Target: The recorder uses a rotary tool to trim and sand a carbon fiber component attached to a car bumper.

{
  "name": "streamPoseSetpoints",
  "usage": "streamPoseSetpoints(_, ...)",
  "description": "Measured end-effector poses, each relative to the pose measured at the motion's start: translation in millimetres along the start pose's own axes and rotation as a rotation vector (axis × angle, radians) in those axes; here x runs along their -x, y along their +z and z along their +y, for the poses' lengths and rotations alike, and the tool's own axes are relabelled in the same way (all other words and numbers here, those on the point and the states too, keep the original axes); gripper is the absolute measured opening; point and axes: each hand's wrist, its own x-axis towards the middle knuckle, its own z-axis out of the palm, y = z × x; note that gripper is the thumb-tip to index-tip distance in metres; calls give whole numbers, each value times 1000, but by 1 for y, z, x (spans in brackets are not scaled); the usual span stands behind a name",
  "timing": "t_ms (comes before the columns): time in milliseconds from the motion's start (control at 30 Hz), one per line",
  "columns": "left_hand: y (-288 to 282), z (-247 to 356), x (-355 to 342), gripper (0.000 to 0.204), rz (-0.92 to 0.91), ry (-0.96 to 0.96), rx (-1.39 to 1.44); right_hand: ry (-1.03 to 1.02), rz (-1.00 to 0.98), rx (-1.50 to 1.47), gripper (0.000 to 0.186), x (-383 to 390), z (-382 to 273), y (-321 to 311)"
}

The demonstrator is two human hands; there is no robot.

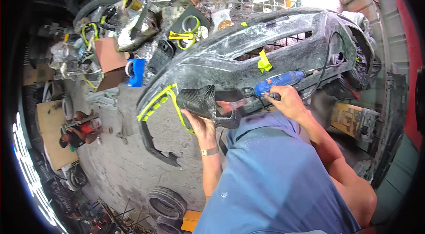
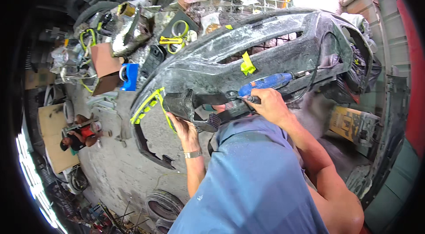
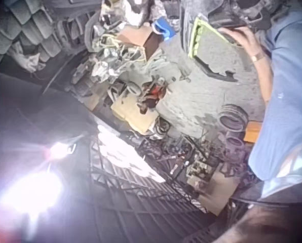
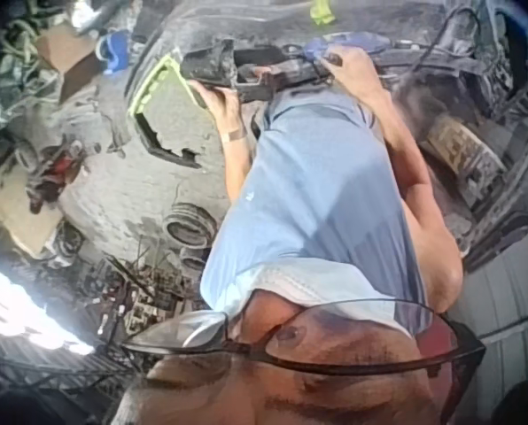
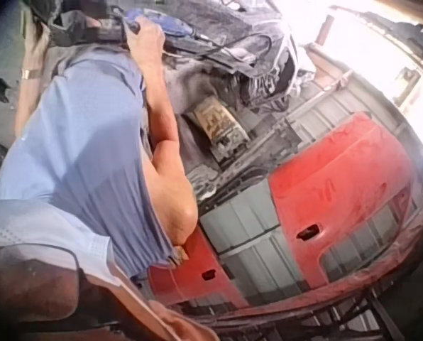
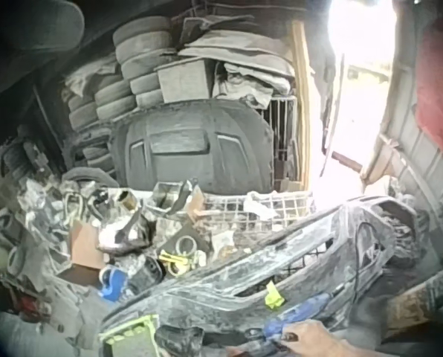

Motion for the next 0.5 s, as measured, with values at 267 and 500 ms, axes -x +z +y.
streamPoseSetpoints(267,3,9,7,63,-108,92,-68,-211,-43,-73,12,-2,2,3)
streamPoseSetpoints(500,-3,18,3,64,-121,86,-59,-139,-115,-240,30,1,-23,-8)
